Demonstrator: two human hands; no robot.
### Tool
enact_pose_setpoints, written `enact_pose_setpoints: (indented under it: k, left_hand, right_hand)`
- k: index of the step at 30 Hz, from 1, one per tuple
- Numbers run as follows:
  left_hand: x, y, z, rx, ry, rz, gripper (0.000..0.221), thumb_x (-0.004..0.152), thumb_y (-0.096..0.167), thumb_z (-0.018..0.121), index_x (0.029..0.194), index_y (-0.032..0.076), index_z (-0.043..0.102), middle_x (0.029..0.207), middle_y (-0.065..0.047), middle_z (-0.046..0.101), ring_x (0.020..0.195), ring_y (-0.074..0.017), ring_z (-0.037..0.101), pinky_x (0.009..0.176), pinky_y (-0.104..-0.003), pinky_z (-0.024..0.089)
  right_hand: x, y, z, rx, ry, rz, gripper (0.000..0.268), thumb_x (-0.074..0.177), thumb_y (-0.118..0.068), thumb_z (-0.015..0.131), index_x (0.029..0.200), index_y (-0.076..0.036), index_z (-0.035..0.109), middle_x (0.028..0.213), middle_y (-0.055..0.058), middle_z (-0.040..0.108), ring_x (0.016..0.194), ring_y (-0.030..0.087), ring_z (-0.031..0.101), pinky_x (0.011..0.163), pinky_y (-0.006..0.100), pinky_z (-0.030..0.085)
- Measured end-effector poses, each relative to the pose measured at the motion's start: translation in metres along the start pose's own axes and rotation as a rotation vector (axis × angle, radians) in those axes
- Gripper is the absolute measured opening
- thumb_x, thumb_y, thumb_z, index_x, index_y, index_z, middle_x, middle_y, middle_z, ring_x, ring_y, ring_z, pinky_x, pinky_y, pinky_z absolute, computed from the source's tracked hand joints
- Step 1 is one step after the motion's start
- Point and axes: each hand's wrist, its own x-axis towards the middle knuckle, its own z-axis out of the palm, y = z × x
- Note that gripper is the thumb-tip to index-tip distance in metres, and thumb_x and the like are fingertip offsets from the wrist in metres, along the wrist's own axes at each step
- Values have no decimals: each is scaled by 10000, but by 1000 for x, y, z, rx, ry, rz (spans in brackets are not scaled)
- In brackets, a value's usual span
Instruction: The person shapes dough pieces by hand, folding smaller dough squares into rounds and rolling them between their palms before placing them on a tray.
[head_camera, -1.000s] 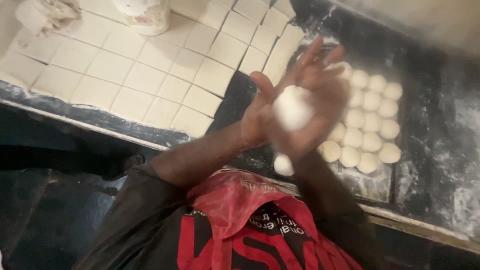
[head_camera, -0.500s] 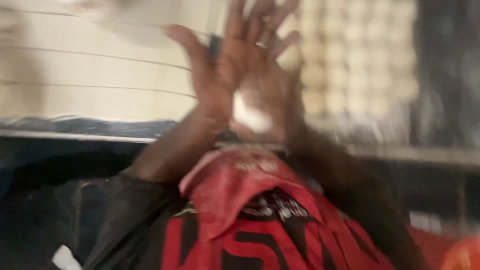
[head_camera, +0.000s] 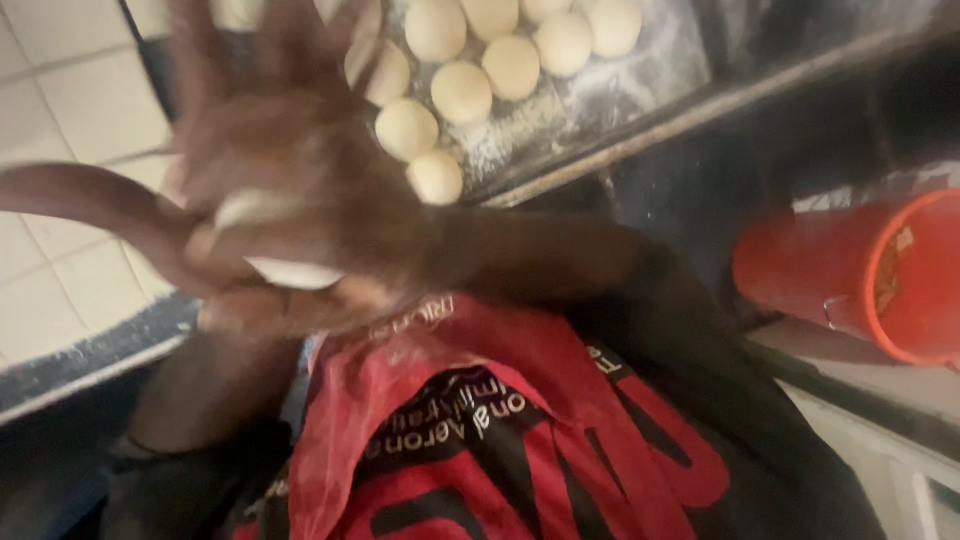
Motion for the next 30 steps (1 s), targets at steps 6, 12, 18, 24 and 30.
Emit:
enact_pose_setpoints:
  k: [6, 12, 18, 24, 30]
  left_hand:
    - [3, -14, 3, 89, 6, -45, 924, 954, 638, 583, 1588, 75, 218, 1544, -242, 451, 1170, -241, 598, 1000, -440, 576]
    - [7, -29, 4, 128, 23, -72, 860, 978, 652, 560, 1571, 97, 277, 1519, -205, 494, 1212, -243, 604, 1039, -452, 565]
    - [6, -35, 2, 169, 44, -87, 801, 1002, 665, 536, 1553, 118, 336, 1493, -168, 537, 1253, -245, 610, 1078, -464, 554]
    - [3, -26, -8, 218, 49, -133, 750, 1026, 678, 512, 1536, 140, 395, 1467, -130, 580, 1295, -247, 616, 1117, -477, 544]
    - [-35, -20, -48, 822, 110, -38, 452, 1156, 528, 548, 1319, 109, 594, 1299, -113, 665, 1213, -237, 668, 1089, -458, 542]
  right_hand:
    - [-23, 13, -13, -72, -201, -31, 203, 954, -310, 809, 1014, -173, 671, 1116, 13, 688, 1197, 211, 660, 1159, 449, 499]
    - [-25, -1, -27, -3, -67, -5, 328, 938, -332, 828, 1141, -148, 647, 1238, 70, 631, 1237, 261, 614, 1128, 469, 513]
    - [-29, 11, -51, -29, -43, -5, 471, 922, -353, 848, 1267, -123, 623, 1360, 126, 574, 1278, 311, 569, 1098, 489, 526]
    - [-38, -12, -38, 170, -179, 105, 601, 1017, -119, 918, 1462, -166, 517, 1562, 122, 431, 1443, 304, 506, 1205, 390, 510]
    - [-61, -35, -190, -192, -298, 548, 722, 838, -114, 963, 1425, -83, 543, 1403, 133, 621, 1284, 239, 677, 989, 409, 605]
